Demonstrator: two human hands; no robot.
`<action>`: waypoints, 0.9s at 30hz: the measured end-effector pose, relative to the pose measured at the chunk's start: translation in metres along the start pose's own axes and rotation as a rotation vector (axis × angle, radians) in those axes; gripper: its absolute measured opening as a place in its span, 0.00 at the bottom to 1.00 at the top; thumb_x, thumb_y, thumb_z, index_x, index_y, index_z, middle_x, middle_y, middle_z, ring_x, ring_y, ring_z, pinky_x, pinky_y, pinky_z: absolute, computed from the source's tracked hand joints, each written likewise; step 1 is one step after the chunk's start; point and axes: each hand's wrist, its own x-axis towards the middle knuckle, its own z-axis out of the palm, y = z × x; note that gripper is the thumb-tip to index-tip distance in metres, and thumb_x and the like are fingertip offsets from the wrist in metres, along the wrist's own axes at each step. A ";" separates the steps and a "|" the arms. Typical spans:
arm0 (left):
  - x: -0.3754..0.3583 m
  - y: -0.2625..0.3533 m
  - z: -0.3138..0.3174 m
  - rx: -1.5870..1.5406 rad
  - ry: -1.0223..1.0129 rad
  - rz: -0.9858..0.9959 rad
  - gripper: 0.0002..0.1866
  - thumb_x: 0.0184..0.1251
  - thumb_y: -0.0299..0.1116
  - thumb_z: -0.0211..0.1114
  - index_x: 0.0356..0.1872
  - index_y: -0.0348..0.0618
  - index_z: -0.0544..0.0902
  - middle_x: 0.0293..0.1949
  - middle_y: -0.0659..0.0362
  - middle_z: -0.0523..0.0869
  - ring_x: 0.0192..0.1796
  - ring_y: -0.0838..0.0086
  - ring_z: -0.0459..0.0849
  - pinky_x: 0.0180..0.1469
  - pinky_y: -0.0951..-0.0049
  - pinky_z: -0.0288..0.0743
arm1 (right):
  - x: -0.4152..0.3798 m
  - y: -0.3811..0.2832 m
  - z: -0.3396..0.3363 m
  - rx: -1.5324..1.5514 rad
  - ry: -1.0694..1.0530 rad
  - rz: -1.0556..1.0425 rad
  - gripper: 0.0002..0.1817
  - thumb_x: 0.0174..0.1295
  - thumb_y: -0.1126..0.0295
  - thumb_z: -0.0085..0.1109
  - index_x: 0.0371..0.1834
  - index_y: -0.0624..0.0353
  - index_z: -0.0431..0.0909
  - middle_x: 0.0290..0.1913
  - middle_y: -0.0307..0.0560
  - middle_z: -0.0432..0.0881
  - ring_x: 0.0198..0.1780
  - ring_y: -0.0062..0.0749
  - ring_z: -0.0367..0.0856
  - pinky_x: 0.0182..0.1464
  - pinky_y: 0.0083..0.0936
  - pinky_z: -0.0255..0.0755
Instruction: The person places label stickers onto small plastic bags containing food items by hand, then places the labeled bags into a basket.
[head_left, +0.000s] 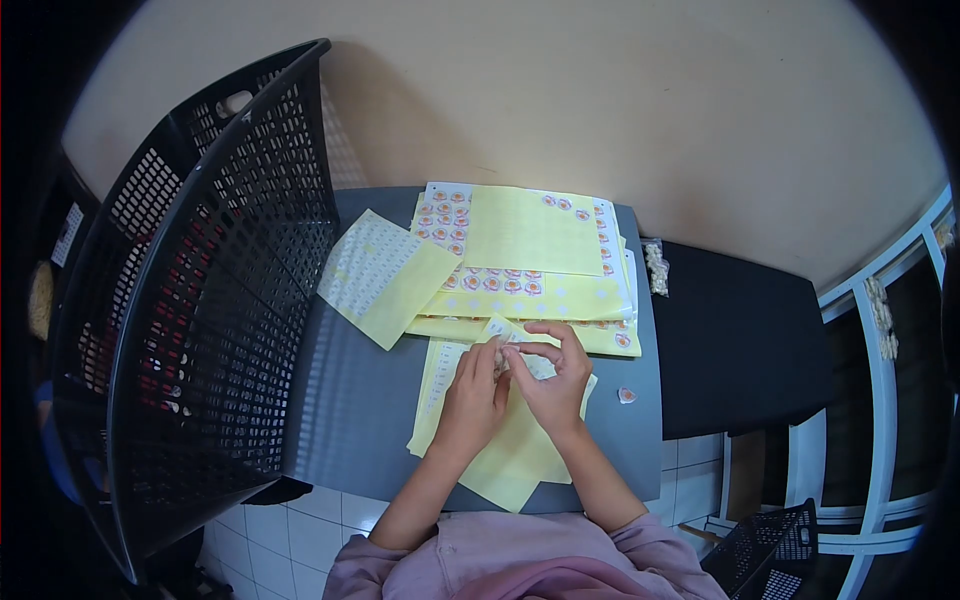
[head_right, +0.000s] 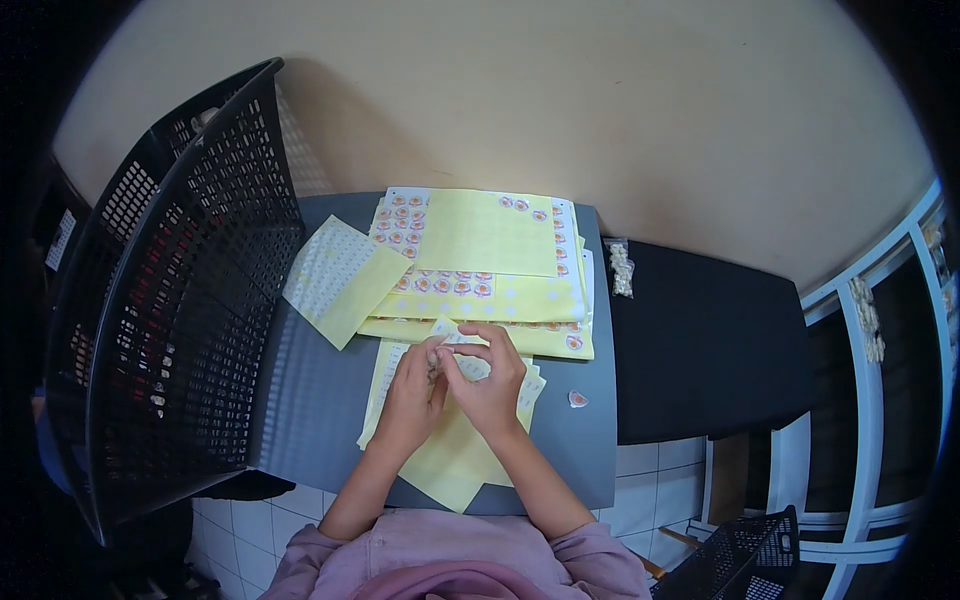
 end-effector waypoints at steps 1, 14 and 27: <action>0.000 0.000 0.000 -0.019 0.005 0.008 0.22 0.54 0.20 0.57 0.52 0.35 0.65 0.39 0.47 0.73 0.43 0.53 0.74 0.42 0.59 0.70 | 0.001 -0.001 0.000 0.000 0.002 0.000 0.16 0.45 0.80 0.65 0.38 0.65 0.71 0.40 0.48 0.76 0.34 0.32 0.83 0.33 0.19 0.75; -0.001 -0.002 -0.017 -0.519 -0.254 -0.097 0.20 0.61 0.23 0.55 0.54 0.39 0.63 0.47 0.52 0.74 0.50 0.71 0.73 0.52 0.72 0.67 | 0.012 0.015 -0.019 0.532 -0.271 0.493 0.31 0.42 0.78 0.69 0.51 0.61 0.64 0.49 0.47 0.68 0.40 0.25 0.75 0.39 0.20 0.74; 0.004 0.000 -0.009 -0.819 -0.169 -0.244 0.13 0.67 0.29 0.44 0.51 0.39 0.67 0.42 0.57 0.76 0.44 0.78 0.74 0.48 0.76 0.67 | 0.020 0.002 -0.026 0.712 -0.295 0.646 0.27 0.46 0.80 0.63 0.51 0.63 0.64 0.48 0.49 0.70 0.42 0.26 0.75 0.42 0.23 0.72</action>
